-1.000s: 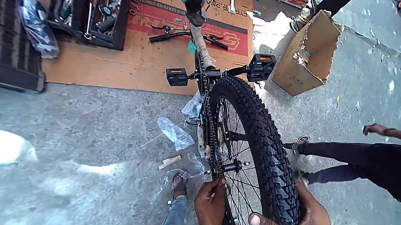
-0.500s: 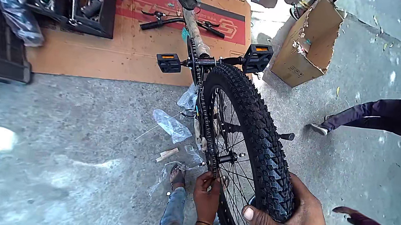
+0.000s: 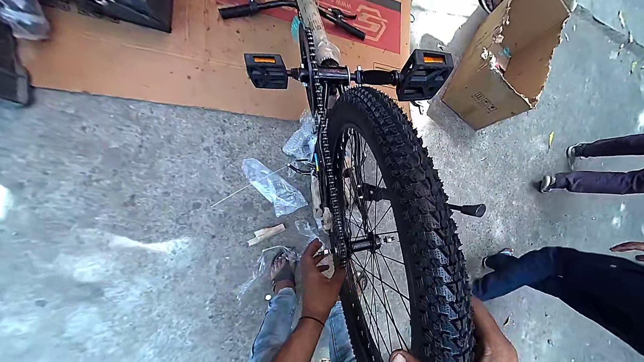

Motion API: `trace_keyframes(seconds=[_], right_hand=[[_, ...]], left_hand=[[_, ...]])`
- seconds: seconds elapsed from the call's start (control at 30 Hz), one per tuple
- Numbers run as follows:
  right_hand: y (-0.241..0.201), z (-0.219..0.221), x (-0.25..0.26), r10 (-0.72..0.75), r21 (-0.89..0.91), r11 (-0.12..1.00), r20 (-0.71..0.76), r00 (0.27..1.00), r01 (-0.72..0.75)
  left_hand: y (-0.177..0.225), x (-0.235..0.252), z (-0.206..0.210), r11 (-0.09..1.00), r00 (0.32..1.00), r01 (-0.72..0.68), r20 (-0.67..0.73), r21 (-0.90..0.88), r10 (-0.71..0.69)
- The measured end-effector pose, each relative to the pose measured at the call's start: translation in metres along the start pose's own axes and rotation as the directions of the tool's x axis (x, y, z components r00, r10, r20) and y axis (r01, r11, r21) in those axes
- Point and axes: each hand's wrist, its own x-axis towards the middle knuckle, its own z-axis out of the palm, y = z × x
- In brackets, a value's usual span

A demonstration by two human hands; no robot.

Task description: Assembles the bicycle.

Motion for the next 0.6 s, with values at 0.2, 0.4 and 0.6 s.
trace_keyframes(seconds=[0.2, 0.4, 0.6], right_hand=[[0.036, 0.015, -0.013, -0.023, -0.023, 0.999, -0.04, 0.999, 0.022], [0.066, 0.028, -0.02, -0.054, 0.004, 0.998, -0.079, 0.995, 0.055], [0.114, 0.046, -0.028, -0.125, -0.077, 0.99, -0.146, 0.981, 0.115]], left_hand=[[-0.005, 0.009, 0.0, 0.946, 0.949, 0.307, 0.111, -0.108, -0.295], [0.004, 0.029, -0.009, 0.489, 0.687, 0.686, 0.259, -0.538, -0.679], [-0.015, 0.034, 0.004, 0.449, 0.673, 0.672, 0.234, -0.589, -0.702]])
